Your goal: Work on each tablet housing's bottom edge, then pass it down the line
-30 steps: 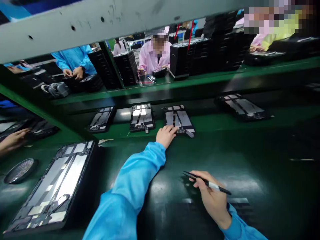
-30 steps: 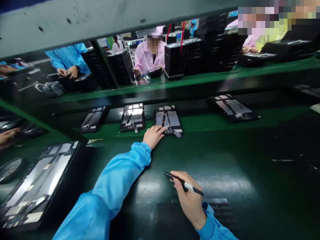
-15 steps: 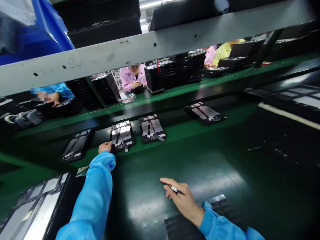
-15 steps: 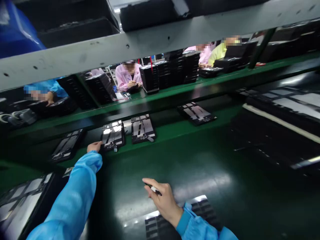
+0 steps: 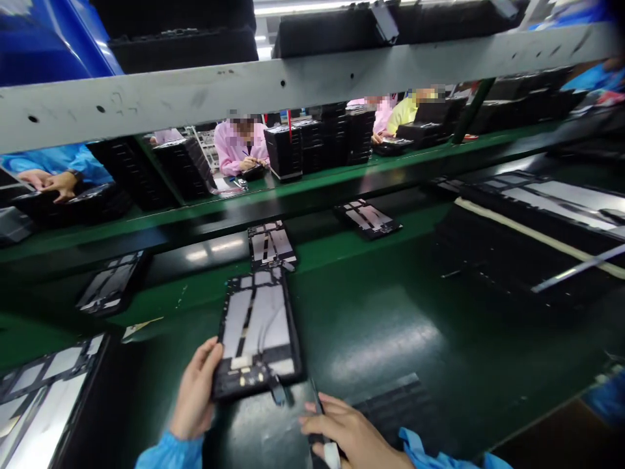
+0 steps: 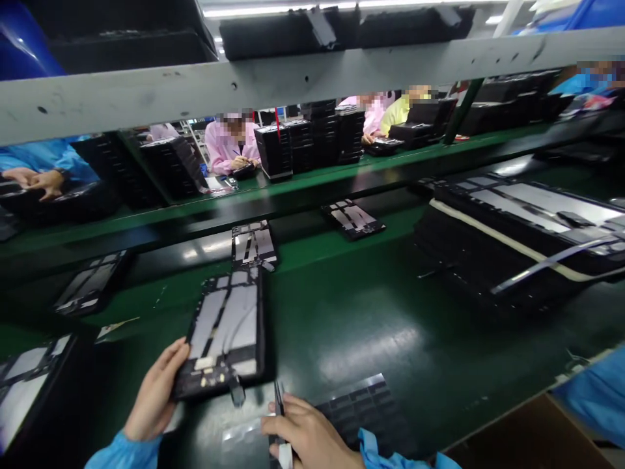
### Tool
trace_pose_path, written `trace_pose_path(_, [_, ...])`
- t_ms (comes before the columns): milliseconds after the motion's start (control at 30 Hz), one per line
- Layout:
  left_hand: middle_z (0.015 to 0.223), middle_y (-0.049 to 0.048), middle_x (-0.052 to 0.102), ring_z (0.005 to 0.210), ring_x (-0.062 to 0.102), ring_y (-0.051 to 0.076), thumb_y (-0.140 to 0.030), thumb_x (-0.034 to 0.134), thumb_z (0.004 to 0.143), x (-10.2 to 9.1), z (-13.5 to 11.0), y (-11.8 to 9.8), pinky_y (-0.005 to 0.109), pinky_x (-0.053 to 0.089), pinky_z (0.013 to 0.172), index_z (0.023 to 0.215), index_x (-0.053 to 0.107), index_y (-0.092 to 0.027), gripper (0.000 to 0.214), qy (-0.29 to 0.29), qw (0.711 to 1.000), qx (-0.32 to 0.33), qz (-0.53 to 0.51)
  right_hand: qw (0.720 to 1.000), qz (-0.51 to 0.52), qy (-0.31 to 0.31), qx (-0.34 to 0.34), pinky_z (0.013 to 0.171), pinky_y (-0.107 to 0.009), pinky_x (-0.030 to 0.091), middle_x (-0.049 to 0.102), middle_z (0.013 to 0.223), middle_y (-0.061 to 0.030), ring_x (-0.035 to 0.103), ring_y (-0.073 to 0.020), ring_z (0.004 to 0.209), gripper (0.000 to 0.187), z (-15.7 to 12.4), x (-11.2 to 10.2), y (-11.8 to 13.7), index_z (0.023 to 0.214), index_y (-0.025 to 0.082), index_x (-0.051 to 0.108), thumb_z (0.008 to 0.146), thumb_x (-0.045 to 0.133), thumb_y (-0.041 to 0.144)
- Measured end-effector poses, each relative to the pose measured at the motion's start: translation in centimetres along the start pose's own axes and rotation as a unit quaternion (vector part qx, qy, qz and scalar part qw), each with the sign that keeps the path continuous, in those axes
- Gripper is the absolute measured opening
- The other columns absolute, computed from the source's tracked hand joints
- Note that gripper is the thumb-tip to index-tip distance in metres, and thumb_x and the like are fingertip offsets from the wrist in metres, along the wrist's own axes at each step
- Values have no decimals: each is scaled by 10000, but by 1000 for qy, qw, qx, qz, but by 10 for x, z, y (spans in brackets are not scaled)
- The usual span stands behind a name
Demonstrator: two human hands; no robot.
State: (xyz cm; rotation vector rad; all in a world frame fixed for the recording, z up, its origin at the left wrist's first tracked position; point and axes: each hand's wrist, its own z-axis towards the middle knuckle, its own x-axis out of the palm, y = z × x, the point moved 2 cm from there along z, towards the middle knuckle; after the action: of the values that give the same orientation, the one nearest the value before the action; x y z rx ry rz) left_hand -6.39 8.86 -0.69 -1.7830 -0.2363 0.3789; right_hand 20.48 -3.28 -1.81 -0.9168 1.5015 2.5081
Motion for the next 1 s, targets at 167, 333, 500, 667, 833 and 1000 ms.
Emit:
trace_pose_path(167, [956,70,698,857,684,230,-588,701,703,21,-45,16,309,551,742,1105,601,-170,588,136,990,13,43,980,-46,-139,-132,928,-272,550,749,1123,-29,712,-188,1023,440,-7,-22,10,1244,295,561,866,600,73])
trace_pose_path(333, [1123,100,638,958,635,221,-508,601,806,-2,-49,9,291,532,738,1249,585,-182,550,233,937,116,233,964,-40,-195,175,1021,-420,503,578,1397,-112,563,-278,1270,598,-7,-49,-22,1420,273,427,869,659,252])
trace_pose_path(500, [1084,69,589,811,608,158,-332,562,880,-5,-84,21,272,530,703,1445,418,-234,592,332,857,213,332,961,63,-90,255,1054,-467,461,564,1404,-140,526,-294,1304,632,-8,-47,-49,1378,245,431,810,702,307])
trace_pose_path(667, [1135,76,606,850,620,171,-341,567,925,8,-95,15,307,537,773,1407,459,-244,503,308,826,295,367,958,25,-130,253,991,-449,516,624,1335,-131,602,-293,1219,538,-8,-63,-48,1317,231,473,833,674,351])
trace_pose_path(833, [993,48,647,860,631,167,-380,544,953,17,-96,1,267,525,763,1163,640,-232,274,275,827,334,360,974,-49,-121,183,931,-388,548,701,1204,-74,668,-258,1098,333,9,-52,-19,1224,265,594,893,624,289])
trace_pose_path(1000, [853,28,656,771,623,143,-302,513,967,34,-100,4,234,494,698,919,701,-212,213,284,837,344,318,996,-29,8,85,803,-355,559,729,987,-62,685,-230,914,279,40,-16,-1,1122,245,667,902,556,113])
